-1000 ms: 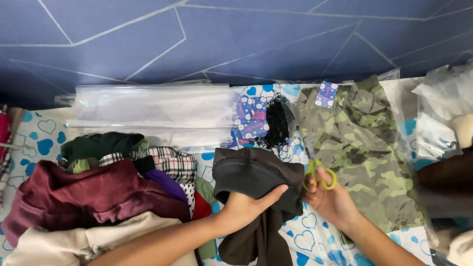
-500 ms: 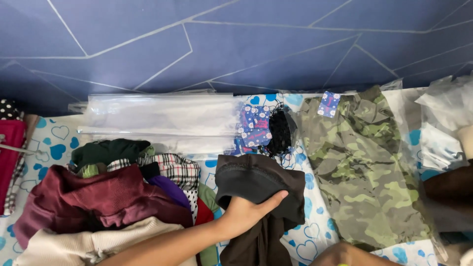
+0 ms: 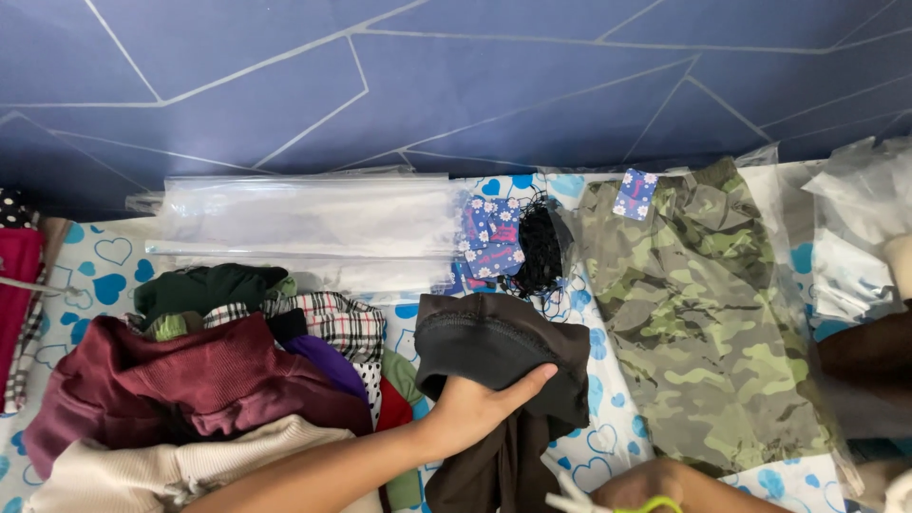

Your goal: Trimming loose threads from a brown garment using scissors on a work surface.

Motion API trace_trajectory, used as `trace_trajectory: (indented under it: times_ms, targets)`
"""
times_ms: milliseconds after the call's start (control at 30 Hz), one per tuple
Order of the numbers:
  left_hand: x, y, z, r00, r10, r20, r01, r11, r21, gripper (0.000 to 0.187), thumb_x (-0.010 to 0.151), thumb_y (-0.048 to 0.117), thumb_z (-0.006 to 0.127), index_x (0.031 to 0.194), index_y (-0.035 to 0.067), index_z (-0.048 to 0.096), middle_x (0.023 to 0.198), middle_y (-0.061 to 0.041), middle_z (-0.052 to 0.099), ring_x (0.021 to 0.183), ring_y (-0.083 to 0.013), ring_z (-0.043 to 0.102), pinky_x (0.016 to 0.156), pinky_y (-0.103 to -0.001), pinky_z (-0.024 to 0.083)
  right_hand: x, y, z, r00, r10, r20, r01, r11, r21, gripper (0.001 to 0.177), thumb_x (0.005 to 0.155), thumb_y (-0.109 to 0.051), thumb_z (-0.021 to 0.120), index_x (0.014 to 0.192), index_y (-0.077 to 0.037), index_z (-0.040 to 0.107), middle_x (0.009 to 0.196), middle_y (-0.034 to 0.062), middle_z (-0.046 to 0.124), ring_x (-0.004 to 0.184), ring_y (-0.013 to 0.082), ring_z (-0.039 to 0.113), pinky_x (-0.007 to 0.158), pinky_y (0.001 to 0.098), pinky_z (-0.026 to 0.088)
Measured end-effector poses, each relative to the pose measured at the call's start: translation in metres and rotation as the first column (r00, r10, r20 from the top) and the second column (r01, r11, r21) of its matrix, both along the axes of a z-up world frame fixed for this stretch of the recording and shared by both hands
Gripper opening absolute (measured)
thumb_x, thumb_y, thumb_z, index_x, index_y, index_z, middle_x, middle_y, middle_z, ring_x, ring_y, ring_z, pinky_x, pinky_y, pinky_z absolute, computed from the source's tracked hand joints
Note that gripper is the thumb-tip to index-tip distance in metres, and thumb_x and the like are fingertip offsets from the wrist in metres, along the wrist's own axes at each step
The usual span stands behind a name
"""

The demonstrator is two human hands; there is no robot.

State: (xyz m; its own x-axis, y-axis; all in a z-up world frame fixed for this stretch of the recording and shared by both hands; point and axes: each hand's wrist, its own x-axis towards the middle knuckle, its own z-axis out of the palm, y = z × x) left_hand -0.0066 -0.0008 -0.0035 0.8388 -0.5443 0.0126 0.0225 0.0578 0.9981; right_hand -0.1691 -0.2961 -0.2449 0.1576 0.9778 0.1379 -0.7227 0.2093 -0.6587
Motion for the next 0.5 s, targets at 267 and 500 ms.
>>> trace_trajectory:
  times_ms: [267,500]
  targets:
    - [0.001,-0.002,-0.001,0.999,0.042,0.001,-0.042,0.999,0.007,0.019,0.094,0.027,0.075,0.092,0.008,0.071,0.095,-0.003,0.075,0.090,-0.0136,0.071,0.084,-0.030,0.058,0.043,0.082,0.154,0.795,-0.484,-0.366,0.311,0.843,-0.439,0.053,0.089,-0.054,0.062,0.094,-0.001,0.057,0.081,0.0120,0.062,0.077,0.0223,0.059,0.079,0.0310,0.044]
    - [0.001,-0.001,-0.001,0.998,0.035,-0.045,-0.034,0.999,0.035,0.022,0.093,0.030,0.075,0.092,0.009,0.071,0.093,-0.003,0.075,0.089,-0.0157,0.072,0.083,-0.030,0.058,0.048,0.081,0.169,0.901,-0.389,-0.191,0.265,0.843,-0.469,0.052,0.089,-0.060,0.066,0.109,-0.012,0.065,0.102,0.0032,0.064,0.085,0.0131,0.060,0.081,0.0273,0.044]
